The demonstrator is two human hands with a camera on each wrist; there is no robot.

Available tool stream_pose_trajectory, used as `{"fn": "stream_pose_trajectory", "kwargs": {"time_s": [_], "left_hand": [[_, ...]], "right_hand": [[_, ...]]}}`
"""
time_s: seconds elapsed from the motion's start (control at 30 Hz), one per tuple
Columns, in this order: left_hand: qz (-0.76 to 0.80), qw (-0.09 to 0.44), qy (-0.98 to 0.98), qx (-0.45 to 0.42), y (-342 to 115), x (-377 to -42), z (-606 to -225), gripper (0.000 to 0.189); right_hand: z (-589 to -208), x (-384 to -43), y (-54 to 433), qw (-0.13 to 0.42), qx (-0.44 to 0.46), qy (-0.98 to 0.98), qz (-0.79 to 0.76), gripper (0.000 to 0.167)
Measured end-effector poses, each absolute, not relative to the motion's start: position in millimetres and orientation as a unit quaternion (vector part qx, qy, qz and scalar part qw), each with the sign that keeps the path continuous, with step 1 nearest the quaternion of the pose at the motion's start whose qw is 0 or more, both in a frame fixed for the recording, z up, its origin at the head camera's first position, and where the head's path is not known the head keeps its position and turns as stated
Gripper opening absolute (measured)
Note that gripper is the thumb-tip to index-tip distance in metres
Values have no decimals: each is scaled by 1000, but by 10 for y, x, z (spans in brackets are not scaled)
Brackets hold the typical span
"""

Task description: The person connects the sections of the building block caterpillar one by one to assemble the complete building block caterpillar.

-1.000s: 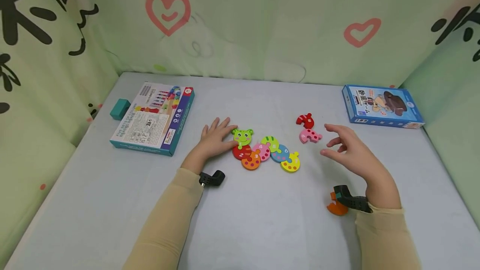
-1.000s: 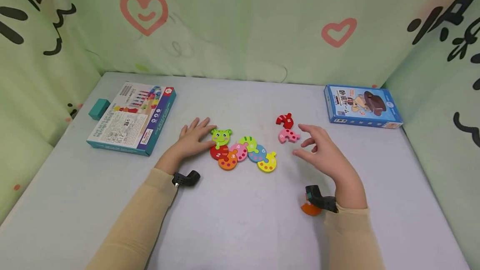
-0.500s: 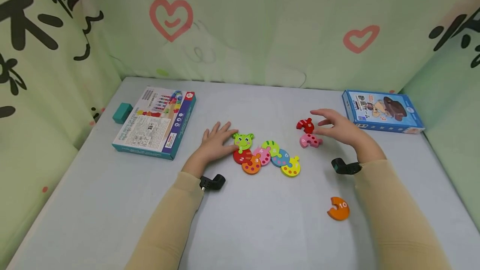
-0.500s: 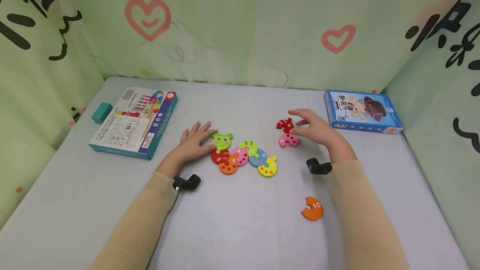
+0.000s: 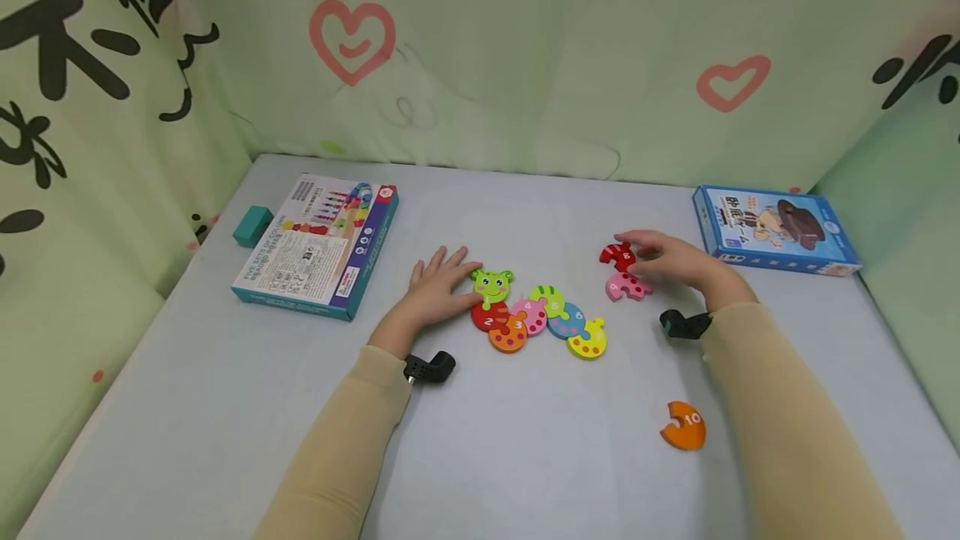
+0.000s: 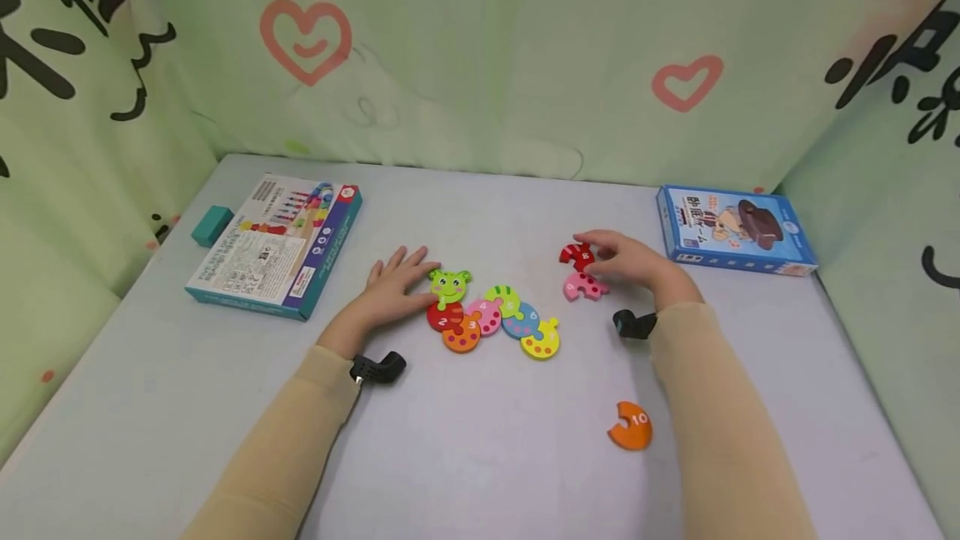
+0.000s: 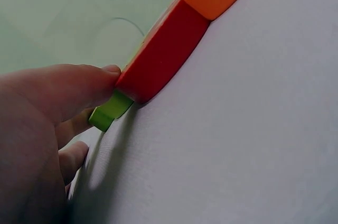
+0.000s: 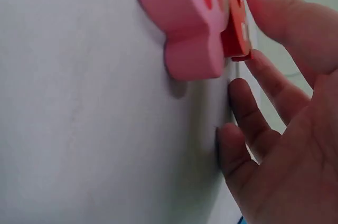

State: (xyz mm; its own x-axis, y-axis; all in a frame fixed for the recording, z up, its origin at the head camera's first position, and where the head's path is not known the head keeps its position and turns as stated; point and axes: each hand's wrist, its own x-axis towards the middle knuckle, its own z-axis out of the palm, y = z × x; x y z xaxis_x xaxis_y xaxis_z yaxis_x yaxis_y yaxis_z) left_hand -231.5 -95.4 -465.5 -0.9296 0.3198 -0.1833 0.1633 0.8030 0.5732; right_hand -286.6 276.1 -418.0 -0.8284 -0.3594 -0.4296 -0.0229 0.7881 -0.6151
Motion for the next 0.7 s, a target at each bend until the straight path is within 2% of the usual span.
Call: {"fn": "stream_pose_trajectory", "kwargs": {"time_s": [0.23, 0.7], "left_hand": [[284, 140, 940, 129, -939, -2311, -4671, 58], [283, 141, 940, 129, -956, -2314, -4645, 57]], "right_hand": [[-4253, -2863, 2774, 275, -91, 912, -292, 64], [-4228, -2871, 2730, 275, -120, 911, -282, 57]]}}
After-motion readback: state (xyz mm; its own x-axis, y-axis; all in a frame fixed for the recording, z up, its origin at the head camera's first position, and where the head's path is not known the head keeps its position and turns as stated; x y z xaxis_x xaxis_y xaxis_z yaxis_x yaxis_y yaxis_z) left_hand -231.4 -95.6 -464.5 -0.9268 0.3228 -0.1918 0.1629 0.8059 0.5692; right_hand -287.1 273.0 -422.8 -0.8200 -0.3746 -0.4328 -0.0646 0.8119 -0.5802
